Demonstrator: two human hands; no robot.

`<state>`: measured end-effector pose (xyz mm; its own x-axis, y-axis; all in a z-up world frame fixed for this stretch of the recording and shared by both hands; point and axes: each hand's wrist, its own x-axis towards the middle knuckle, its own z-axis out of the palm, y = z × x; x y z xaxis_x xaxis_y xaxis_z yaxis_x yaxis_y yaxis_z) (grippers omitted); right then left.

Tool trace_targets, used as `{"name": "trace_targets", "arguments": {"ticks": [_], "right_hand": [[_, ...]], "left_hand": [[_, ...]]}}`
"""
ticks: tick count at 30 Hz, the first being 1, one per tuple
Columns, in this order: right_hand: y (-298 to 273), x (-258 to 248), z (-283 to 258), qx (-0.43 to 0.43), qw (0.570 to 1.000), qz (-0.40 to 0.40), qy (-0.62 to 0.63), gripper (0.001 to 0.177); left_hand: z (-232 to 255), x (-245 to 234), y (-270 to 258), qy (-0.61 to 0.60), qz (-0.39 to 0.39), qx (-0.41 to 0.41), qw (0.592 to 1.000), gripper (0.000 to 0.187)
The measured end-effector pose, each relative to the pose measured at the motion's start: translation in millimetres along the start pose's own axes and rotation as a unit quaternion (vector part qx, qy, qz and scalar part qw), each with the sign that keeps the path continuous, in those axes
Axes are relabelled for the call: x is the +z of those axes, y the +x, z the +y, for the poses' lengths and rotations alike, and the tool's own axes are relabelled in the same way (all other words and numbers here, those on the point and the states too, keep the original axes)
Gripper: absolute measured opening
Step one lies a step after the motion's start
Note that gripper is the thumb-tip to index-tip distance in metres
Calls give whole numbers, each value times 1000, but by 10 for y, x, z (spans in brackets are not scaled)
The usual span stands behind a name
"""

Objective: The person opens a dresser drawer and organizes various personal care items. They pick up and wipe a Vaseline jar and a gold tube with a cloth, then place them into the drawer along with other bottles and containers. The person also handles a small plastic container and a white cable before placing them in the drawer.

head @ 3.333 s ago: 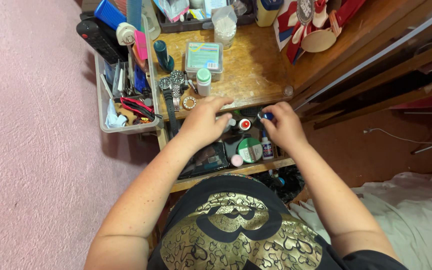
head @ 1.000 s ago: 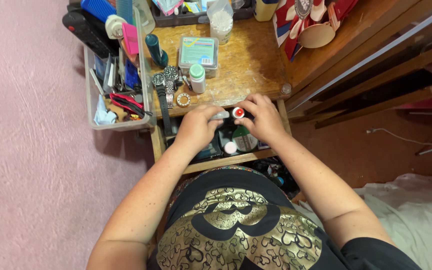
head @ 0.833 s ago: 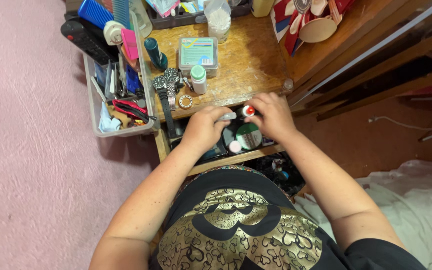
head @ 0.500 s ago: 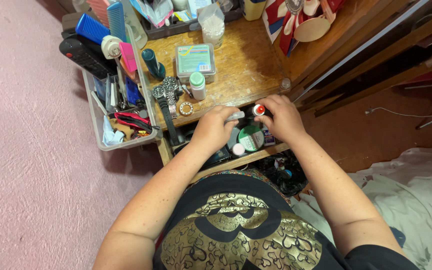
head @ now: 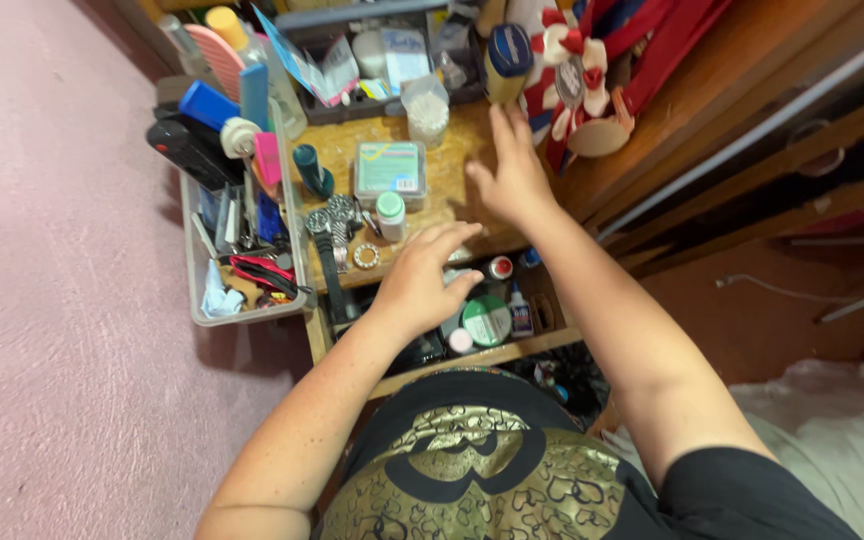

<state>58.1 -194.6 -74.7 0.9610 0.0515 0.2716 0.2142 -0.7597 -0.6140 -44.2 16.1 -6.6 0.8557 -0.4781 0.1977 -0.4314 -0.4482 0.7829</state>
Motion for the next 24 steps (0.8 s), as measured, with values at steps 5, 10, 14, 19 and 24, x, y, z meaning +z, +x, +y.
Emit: {"name": "trace_targets", "arguments": {"ticks": [5,10,14,19,24], "right_hand": [[817,267,317,161,983,-27,-90,109],[955,427,657,168,981,-10,-96,94],[916,507,760,123,984,80,-103,69],[783,538,881,41,980,157,-115,54],[655,524,758,28,979,198,-28,68]], "left_hand": [[93,-81,0,-4,18,-15,1000,51],[39,-95,-93,-21,46,-52,997,45],[-27,-55,-156,-17,60,-75,995,43],[-65,2,-198,-10,72,-77,994,41],[-69,14,-221,-13,80,-77,994,39]]}}
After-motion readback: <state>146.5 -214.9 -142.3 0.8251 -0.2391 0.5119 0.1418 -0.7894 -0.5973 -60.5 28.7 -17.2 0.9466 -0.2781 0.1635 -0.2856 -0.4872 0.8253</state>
